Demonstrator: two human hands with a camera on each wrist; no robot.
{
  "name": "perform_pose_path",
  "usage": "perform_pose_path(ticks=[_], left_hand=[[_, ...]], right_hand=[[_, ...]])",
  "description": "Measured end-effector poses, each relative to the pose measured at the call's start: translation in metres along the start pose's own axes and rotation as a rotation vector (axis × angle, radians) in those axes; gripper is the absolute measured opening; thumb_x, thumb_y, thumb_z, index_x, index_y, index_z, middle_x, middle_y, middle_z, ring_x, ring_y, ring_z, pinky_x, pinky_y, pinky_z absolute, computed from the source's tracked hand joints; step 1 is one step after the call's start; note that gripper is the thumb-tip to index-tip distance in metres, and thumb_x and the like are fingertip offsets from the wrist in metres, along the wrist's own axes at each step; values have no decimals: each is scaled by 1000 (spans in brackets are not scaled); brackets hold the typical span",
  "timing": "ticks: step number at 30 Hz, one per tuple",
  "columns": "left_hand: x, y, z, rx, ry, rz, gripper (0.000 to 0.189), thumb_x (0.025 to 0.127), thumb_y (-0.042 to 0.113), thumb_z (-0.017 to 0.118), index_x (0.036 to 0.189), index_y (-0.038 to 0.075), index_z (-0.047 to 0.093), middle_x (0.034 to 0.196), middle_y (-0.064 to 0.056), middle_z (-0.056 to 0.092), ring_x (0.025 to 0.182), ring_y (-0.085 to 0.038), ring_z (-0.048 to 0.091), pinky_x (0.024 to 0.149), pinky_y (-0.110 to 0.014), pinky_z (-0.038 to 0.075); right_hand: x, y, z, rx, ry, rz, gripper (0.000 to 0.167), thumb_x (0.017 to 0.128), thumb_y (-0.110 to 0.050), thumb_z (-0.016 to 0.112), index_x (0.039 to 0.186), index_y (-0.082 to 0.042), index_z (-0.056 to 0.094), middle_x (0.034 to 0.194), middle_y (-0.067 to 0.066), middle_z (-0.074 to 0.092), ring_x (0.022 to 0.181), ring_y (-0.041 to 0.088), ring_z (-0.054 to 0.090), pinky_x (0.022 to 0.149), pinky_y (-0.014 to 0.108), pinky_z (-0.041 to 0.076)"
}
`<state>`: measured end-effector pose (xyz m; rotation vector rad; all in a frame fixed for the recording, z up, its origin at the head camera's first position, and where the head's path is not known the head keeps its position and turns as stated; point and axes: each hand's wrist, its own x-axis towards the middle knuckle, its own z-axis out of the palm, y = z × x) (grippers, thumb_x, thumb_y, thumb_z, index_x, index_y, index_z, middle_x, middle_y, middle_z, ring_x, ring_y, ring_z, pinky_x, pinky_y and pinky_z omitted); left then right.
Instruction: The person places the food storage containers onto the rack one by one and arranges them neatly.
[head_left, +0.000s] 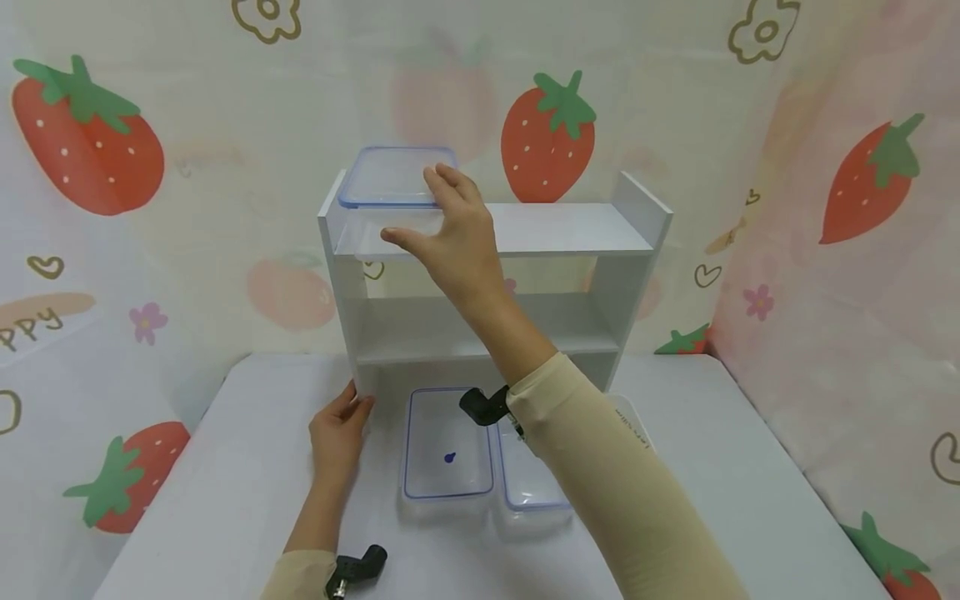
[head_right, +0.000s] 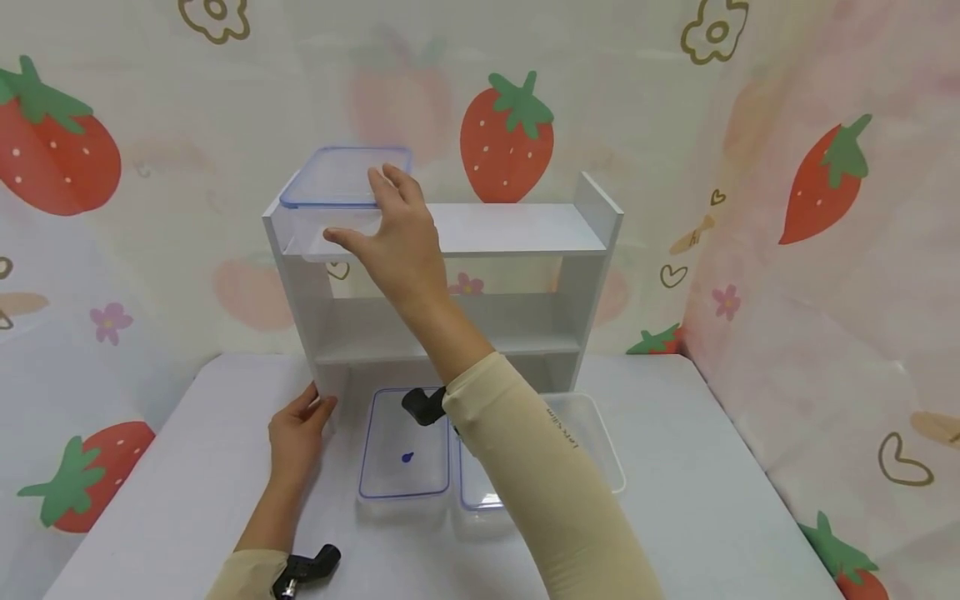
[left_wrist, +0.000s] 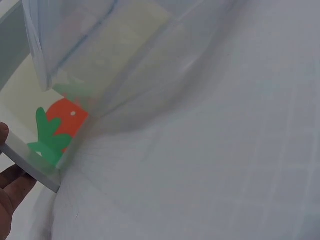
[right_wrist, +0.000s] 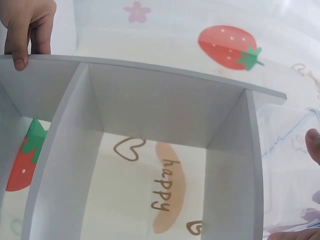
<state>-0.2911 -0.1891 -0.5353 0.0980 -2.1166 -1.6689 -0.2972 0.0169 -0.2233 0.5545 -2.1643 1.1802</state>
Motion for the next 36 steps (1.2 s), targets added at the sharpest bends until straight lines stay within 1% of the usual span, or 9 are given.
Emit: perform_pose_path(ticks=[3,5,11,15,19,24,27,30,36], left_hand=[[0,0,0,1,6,-2,47,97,26,74,139,9,62,141,-10,62,114,-29,70,78,-5,53],[0,0,0,-5,8,-5,47,97,25,74,138,9,63,140,-10,63,114,-29,69,79,-5,53],[-1,1,-1,2,9,-11,47,97,25,74,139,9,62,140,-9,63,115,-27,69,79,-5,52],[0,1,-2,-6,13,-12,47,97,25,74,139,9,62,140,-8,63,114,-27,69,79,-6,53],[0,0,-3,-4,14,-10,47,97,26,74,139,9,62,139,-9,63,114,-28,69,79,-6,53],[-1,2,-5,18,12,-33,47,97,26,74,139,11,62,138,-10,65,114,-27,69,75,-6,54],[-1,2,-4,12,13,-36,47,97,28,74,140,12,62,137,-9,65,112,-22,70,75,-8,55],[-1,1,-3,1,6,-42,48,97,30,74,140,13,62,137,-9,66,111,-21,70,75,-10,56],[-1,0,-1,-27,-14,-52,50,97,31,73,142,13,61,140,-10,64,116,-27,69,77,-10,56]], right_hand=[[0,-2,0,-21,-11,15,89,76,-37,93,150,-11,52,159,2,43,147,14,41,113,18,42],[0,-3,0,-52,-23,34,90,76,-39,92,152,-14,50,161,1,40,145,15,43,113,21,43],[-2,-8,-2,-158,-50,65,102,79,-47,89,161,-21,33,167,2,27,141,21,50,111,31,49],[-4,-10,-5,-176,-57,73,106,79,-49,88,163,-24,28,169,0,22,140,20,50,108,33,51],[-9,-13,-11,-172,-44,67,106,78,-50,88,163,-26,29,169,-1,23,142,20,48,106,35,52],[-18,-10,-19,-149,-14,21,104,78,-49,88,162,-25,31,166,2,30,148,19,40,112,35,48],[-25,-8,-22,-128,-2,-21,101,79,-46,88,161,-22,33,164,3,35,150,15,36,116,32,44],[-32,-5,-26,-102,16,-67,98,80,-41,89,160,-19,36,162,3,39,150,12,35,118,29,41],[-48,-4,-38,-55,60,-167,92,83,-36,88,158,-16,39,161,1,40,149,7,33,119,27,38]])
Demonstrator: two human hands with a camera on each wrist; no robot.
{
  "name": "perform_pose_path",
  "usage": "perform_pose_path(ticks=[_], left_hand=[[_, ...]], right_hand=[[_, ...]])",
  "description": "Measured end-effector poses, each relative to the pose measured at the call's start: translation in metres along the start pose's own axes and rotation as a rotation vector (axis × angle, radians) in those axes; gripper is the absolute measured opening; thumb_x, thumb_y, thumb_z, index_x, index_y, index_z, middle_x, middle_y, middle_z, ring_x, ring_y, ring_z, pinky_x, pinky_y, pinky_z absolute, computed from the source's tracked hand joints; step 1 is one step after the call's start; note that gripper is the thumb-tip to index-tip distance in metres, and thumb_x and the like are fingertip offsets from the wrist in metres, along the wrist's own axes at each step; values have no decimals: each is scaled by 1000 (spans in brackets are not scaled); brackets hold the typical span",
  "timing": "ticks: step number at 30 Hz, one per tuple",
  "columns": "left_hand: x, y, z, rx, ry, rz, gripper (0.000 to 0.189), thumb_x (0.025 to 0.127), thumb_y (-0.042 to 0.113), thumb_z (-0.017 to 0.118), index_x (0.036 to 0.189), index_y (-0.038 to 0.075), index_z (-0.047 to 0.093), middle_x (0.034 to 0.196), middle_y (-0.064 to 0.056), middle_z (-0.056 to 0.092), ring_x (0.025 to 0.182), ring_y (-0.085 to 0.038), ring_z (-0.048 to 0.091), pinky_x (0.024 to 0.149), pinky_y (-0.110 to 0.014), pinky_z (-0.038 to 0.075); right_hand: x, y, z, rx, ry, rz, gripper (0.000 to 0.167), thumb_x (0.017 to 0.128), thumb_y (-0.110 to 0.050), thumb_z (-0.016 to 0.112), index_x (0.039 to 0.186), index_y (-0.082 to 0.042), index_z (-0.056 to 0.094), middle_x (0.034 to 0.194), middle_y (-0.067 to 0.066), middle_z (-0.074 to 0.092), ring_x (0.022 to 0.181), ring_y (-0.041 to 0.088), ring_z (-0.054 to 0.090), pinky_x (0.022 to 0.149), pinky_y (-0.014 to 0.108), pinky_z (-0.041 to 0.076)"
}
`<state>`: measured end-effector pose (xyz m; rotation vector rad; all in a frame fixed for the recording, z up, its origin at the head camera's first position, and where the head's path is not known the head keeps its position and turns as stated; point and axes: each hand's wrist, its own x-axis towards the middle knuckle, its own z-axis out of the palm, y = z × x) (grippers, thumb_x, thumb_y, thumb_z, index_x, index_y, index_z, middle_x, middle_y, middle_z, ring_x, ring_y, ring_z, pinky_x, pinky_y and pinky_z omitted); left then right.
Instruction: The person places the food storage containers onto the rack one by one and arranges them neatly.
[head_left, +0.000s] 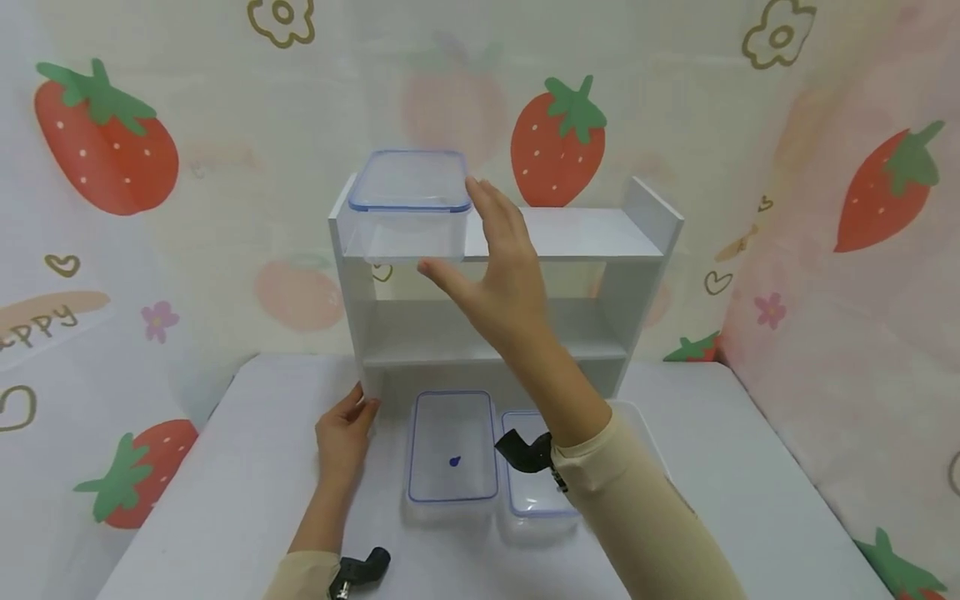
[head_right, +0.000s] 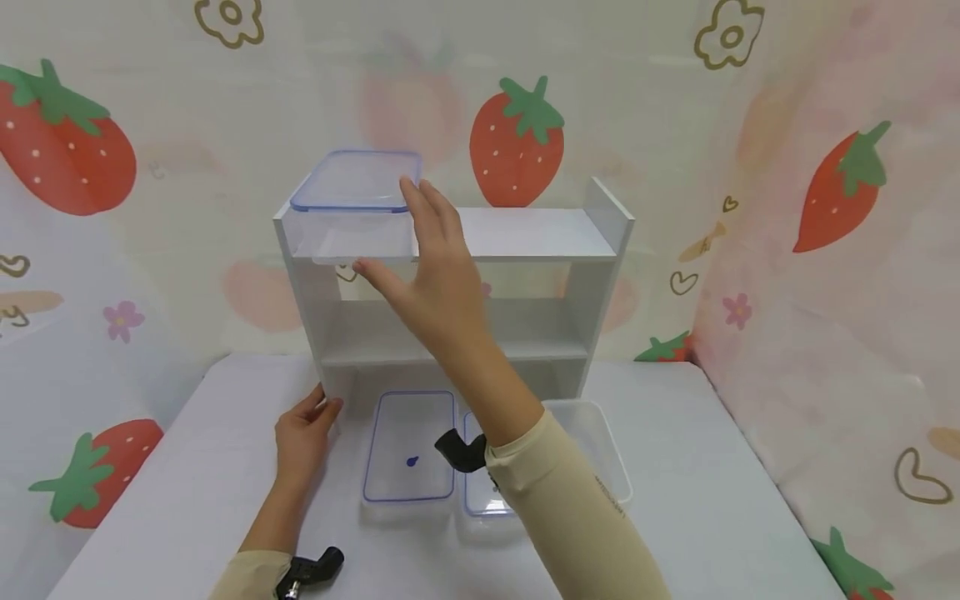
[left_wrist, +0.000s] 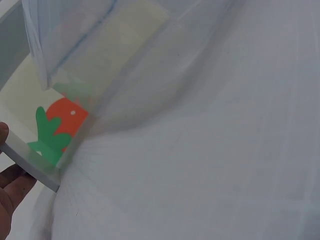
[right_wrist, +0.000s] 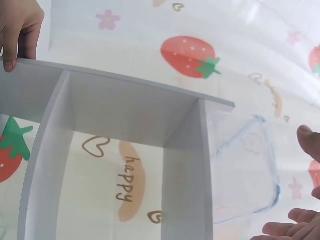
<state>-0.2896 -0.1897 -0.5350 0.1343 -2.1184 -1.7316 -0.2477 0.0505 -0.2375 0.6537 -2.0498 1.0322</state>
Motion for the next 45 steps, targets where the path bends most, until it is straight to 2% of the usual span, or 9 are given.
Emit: perform_pose_path(ticks=[5,8,11,12,17,25,30,37,45], left_hand=[[3,1,1,-2,-1,41,48,97,31,73,141,16,62,140,-7,64,117,-27,69,79,-10,56],[3,2,0,1,2,55,47,97,31,73,140,16,62,140,-7,64,116,-26,69,79,-10,56],[2,2,-1,7,10,54,47,97,29,73,140,12,62,139,-10,64,115,-27,69,78,-8,54],[1,2,-2,9,14,53,47,97,28,73,140,11,62,138,-12,65,114,-28,69,77,-8,54],[-1,1,-1,-21,12,25,46,97,25,73,140,11,63,139,-13,64,112,-26,70,76,-11,56],[-3,2,2,-40,11,30,44,96,25,75,138,13,64,138,-10,65,114,-26,70,77,-12,57],[-2,1,-1,-28,12,42,47,96,26,75,139,12,63,141,-11,63,116,-28,69,77,-10,56],[-1,1,-2,-17,12,28,48,96,25,75,139,11,62,141,-10,62,117,-29,69,80,-8,55],[1,0,1,-36,18,37,47,95,24,76,139,12,63,140,-12,63,118,-30,68,77,-11,57]], right_hand=[[-13,-4,-12,32,16,-86,88,84,-31,87,157,-13,40,161,5,40,150,11,32,118,35,41],[-21,-6,-18,50,17,-115,88,85,-28,87,157,-11,40,161,6,39,149,13,34,106,36,53],[-30,-7,-22,67,11,-144,86,84,-26,87,156,-9,41,161,6,40,149,13,36,99,36,56],[-33,-7,-23,72,7,-155,86,84,-25,87,155,-9,41,161,6,40,148,14,36,100,36,56],[-51,-5,-29,92,-18,-214,89,82,-20,89,155,-7,41,162,8,39,150,20,36,118,42,42],[-86,9,-42,34,-61,-211,92,79,-18,90,155,-6,40,165,7,34,150,25,36,113,47,47],[-103,23,-48,13,-69,-216,90,81,-19,88,156,-6,39,165,10,34,150,27,36,120,42,40],[-129,44,-51,38,-20,-264,76,97,-45,69,151,2,44,159,18,42,145,35,43,122,29,35],[-153,60,-63,26,-10,-241,76,96,-46,70,149,4,47,157,21,44,144,35,44,121,27,35]])
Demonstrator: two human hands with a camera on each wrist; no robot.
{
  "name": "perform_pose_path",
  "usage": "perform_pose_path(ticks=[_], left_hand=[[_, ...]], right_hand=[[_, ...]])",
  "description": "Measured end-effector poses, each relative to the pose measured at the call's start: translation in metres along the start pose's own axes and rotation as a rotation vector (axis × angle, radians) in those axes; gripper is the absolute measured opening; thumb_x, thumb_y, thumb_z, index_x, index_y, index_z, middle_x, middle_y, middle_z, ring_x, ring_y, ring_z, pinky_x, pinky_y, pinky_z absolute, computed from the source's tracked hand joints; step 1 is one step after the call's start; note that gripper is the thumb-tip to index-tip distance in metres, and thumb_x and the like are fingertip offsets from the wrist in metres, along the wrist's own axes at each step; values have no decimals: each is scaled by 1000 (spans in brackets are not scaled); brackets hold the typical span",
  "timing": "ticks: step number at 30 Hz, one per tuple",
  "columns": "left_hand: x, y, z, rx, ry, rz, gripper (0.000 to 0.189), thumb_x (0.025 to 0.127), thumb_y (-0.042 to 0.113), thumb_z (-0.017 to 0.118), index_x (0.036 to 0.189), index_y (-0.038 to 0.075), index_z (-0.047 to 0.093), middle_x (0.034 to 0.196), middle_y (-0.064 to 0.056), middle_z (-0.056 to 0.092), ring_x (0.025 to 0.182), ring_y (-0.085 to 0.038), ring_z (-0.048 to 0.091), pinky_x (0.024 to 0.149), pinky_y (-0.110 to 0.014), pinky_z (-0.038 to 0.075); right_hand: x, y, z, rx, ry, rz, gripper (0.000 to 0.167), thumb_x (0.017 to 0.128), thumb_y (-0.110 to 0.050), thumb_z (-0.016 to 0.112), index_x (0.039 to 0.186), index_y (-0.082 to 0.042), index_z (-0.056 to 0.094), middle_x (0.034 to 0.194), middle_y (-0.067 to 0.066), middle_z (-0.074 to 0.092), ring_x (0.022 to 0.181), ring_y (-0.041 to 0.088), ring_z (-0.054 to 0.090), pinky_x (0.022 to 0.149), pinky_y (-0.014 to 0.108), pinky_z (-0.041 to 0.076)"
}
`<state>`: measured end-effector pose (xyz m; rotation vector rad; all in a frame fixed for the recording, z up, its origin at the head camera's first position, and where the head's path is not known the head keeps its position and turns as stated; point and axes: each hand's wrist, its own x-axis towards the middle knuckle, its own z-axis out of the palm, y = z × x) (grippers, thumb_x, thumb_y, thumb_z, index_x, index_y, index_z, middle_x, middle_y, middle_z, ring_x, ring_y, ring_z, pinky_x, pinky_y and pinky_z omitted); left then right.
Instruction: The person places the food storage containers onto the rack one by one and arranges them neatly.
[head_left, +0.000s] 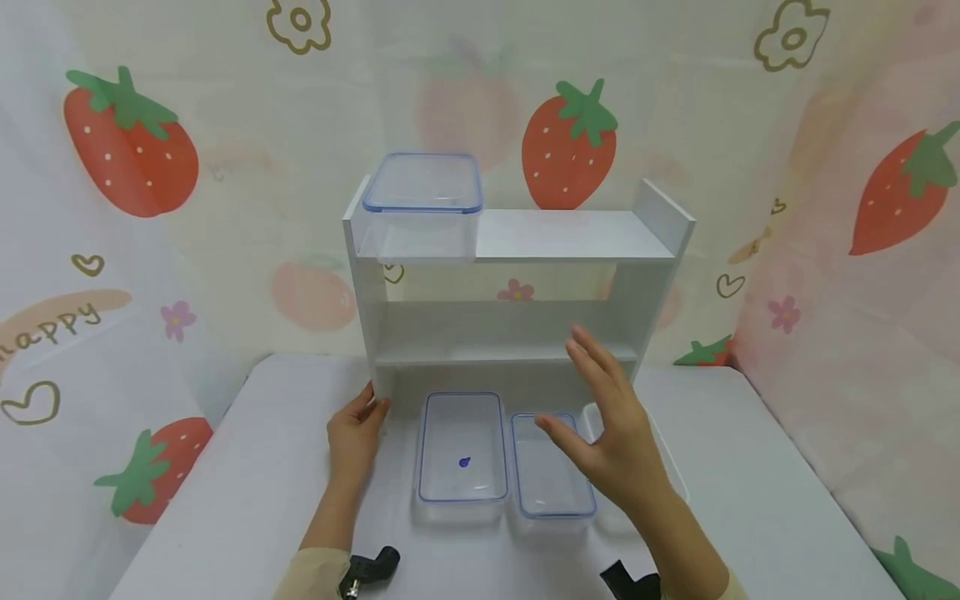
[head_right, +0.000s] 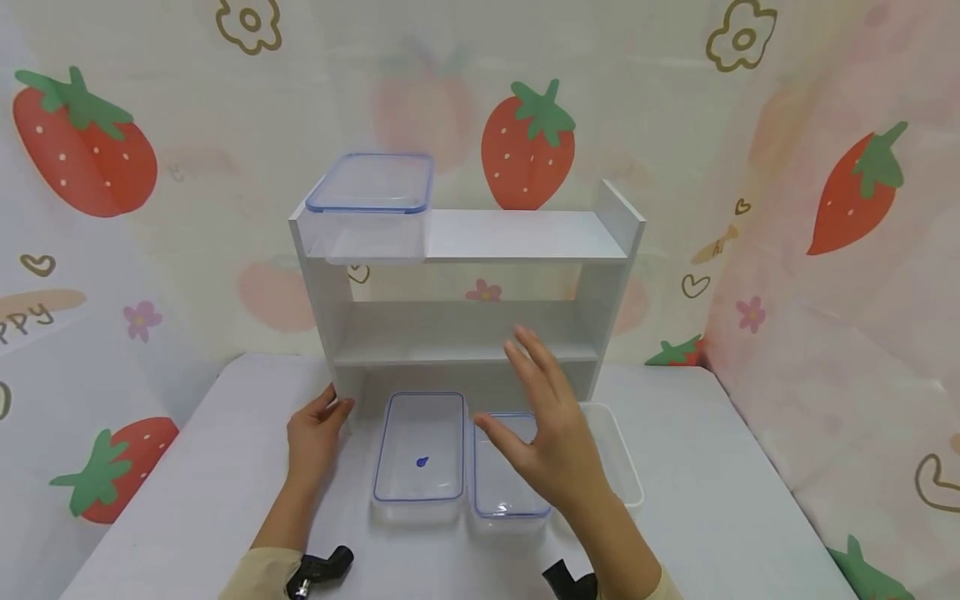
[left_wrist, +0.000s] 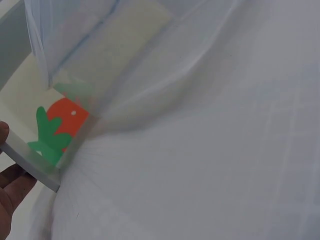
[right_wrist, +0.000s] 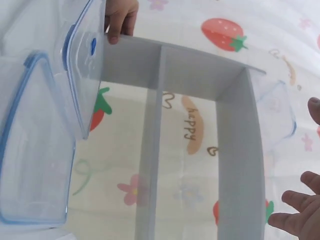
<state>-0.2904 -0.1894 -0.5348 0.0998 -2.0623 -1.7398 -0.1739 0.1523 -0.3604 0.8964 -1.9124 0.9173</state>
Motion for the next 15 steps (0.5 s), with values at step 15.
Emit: perform_pose_path(ticks=[15], left_hand=[[1,0,-2,45,0,20,45,95,23,76,138,12,64,139,-10,63,115,-29,69,79,-7,53]], right_hand=[[-48,24,-23,3,12,-1,78,96,-45,72,144,12,47,151,31,45,144,34,43,123,26,32]])
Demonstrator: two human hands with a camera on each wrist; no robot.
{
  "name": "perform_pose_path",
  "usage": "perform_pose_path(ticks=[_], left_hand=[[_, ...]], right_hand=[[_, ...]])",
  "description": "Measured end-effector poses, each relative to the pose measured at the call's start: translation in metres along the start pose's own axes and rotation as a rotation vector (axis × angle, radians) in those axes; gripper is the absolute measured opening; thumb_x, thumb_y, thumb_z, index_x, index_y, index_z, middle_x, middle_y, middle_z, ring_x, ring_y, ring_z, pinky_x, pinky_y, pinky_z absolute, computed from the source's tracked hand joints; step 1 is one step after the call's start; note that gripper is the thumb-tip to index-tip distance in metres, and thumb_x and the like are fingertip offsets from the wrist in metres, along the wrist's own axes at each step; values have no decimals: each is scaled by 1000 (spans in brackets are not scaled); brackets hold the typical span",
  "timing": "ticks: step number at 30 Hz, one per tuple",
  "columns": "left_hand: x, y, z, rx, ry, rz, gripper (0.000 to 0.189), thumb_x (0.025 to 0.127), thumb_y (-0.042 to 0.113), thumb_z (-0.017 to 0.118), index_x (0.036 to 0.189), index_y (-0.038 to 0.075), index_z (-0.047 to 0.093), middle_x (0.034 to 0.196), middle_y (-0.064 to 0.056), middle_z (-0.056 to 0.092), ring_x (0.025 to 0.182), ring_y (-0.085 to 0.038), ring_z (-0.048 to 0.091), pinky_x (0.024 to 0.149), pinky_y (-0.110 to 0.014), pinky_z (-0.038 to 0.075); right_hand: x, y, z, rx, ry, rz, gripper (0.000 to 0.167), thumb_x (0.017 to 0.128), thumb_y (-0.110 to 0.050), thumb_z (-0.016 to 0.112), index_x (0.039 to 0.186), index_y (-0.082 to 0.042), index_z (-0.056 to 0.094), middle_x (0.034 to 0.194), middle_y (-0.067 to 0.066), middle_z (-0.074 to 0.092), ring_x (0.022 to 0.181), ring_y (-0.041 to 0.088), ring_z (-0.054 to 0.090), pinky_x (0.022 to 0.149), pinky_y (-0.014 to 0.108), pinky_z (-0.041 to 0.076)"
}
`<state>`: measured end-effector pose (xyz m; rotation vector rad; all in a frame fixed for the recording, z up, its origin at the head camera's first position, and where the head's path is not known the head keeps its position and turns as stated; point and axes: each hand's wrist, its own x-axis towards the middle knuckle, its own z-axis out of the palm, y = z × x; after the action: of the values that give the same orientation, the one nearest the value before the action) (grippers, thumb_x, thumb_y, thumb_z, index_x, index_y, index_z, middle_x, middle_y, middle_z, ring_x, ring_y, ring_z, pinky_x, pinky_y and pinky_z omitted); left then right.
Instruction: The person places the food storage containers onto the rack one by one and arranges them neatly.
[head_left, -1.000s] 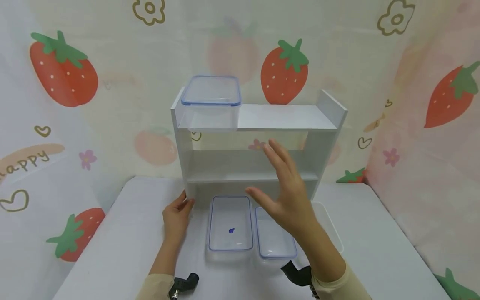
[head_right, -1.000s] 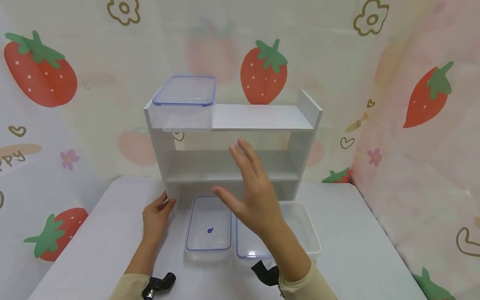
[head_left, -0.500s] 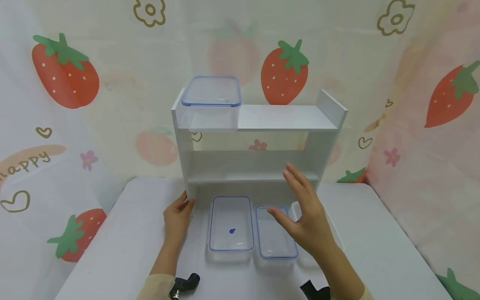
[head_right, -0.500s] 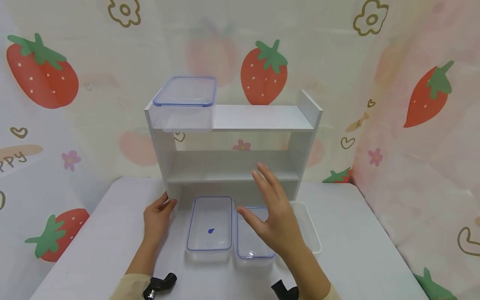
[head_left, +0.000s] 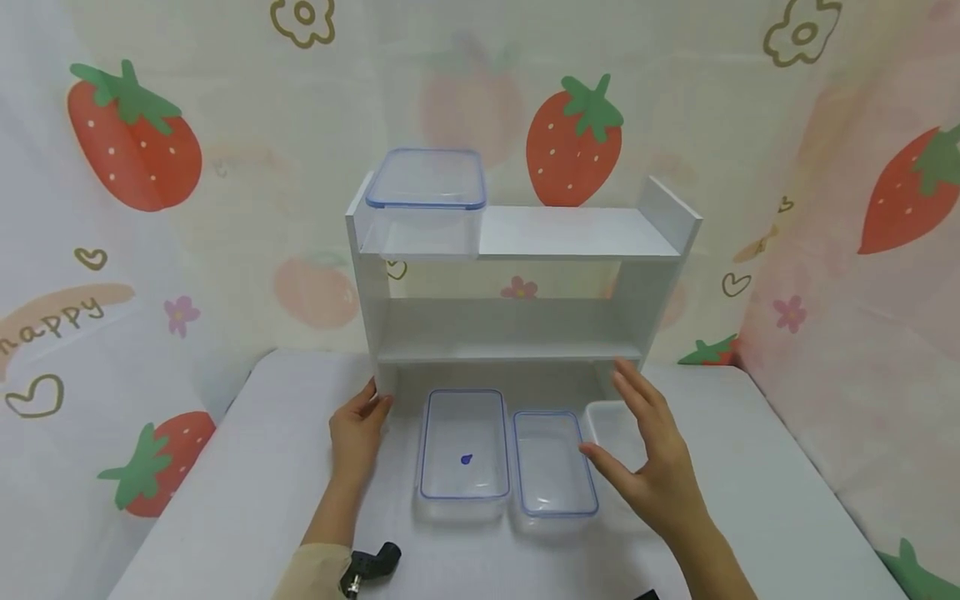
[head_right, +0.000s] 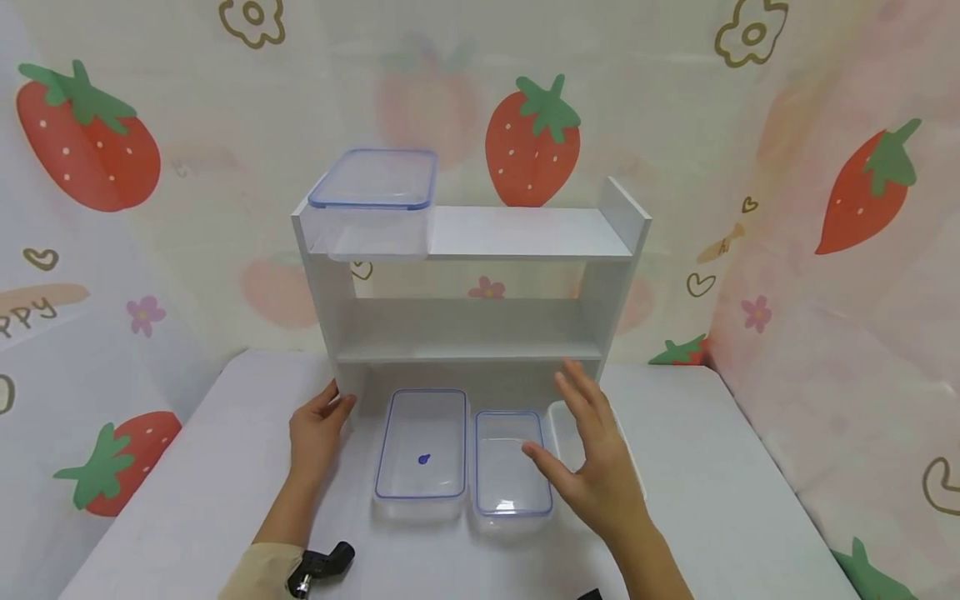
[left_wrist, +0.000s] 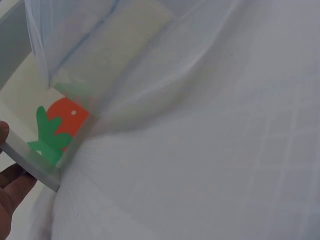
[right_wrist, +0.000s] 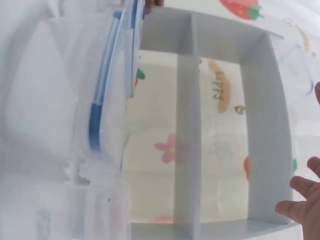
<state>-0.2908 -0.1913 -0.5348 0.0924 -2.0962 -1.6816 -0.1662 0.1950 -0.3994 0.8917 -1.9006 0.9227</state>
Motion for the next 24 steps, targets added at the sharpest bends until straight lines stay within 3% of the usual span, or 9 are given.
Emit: perform_pose_path(ticks=[8,14,24], left_hand=[[1,-1,1,-2,0,-13,46,96,26,75,138,11,64,138,-12,64,115,-30,70,78,-9,55],[0,1,2,-23,-11,-25,48,96,26,75,139,10,63,141,-12,62,118,-29,69,79,-11,56],[0,-1,2,-39,-16,-19,47,96,24,74,139,10,63,141,-14,62,117,-28,69,78,-11,57]], right_hand=[[-4,-5,-11,19,9,-9,76,97,-41,71,143,14,46,149,34,45,144,36,42,123,26,31],[-18,9,-18,62,1,-37,79,95,-39,74,139,19,45,146,39,44,144,34,42,123,27,32],[-49,38,-30,92,-66,28,86,90,-40,80,143,18,43,149,39,40,148,34,37,124,24,28]])
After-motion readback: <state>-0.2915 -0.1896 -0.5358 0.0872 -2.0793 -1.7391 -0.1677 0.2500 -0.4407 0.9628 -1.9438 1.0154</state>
